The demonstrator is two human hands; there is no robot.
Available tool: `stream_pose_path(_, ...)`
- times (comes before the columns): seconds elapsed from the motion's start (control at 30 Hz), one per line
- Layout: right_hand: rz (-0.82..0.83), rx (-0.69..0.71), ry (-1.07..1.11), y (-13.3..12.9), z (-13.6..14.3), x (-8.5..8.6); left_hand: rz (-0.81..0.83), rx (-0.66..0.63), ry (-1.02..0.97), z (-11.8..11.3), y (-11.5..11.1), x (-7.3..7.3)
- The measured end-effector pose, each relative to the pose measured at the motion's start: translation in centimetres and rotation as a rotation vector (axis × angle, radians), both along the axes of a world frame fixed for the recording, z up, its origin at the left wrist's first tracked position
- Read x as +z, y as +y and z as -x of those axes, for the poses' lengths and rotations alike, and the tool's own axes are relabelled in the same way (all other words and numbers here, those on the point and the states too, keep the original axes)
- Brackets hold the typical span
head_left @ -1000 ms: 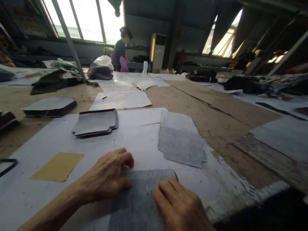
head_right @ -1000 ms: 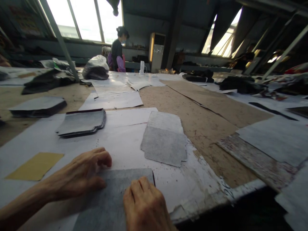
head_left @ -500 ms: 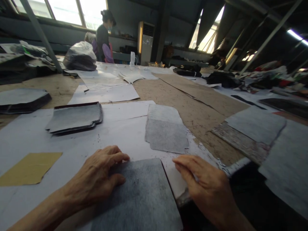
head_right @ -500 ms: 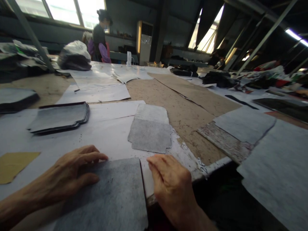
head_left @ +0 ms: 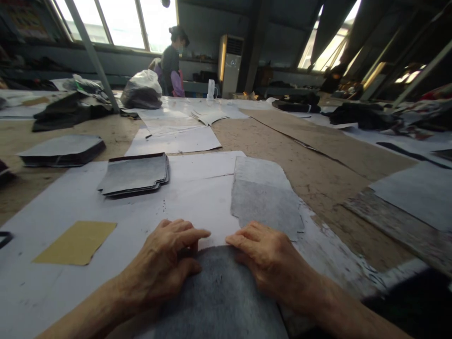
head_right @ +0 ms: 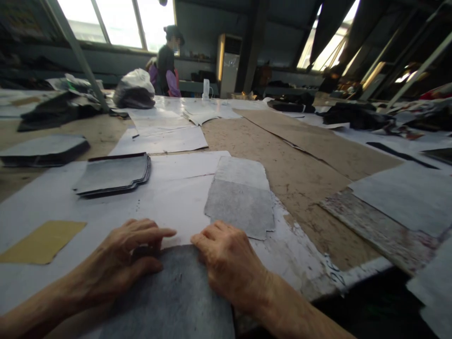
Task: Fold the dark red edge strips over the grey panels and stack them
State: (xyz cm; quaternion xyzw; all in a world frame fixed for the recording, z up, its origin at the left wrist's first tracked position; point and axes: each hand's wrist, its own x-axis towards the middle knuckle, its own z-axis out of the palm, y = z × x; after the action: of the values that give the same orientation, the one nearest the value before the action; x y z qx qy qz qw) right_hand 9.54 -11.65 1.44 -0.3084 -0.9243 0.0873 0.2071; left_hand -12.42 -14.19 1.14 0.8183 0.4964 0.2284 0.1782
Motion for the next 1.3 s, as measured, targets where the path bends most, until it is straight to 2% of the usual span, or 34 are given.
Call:
stream_pose_path(0.2,-0.12,0.009,0.078,-0.6,-0.4,-0.7,-0.233,-0.14,0.104,0.2,0.0,-0.2)
stream_pose_path(0.3,-0.192,0.017,0.069,-1.0,-0.4,-0.8,-0.278,-0.213,0.105,0.3,0.1,-0.4)
stream_pose_path(0.57,-0.256,0.06,0.032,-1.4,-0.3,-0.9,-0.204,-0.298,0.049,0.2,-0.1,-0.4)
stream_pose_path(0.73,-0.286,0.085,0.023,-1.6,-0.4,-0.9,-0.148,-0.33,0.111,0.0,-0.1,-0.1)
stream_pose_path(1.07,-0.19,0.064,-0.046,-1.9,0.9,-1.0,-0.125,-0.368,0.147,0.0,-0.1,0.3)
stream_pose_path(1.3,-0.319,0.061,-0.095,-2.4,0.9,-1.4,-0.125,-0.386,0.086,1.8,0.6,0.5)
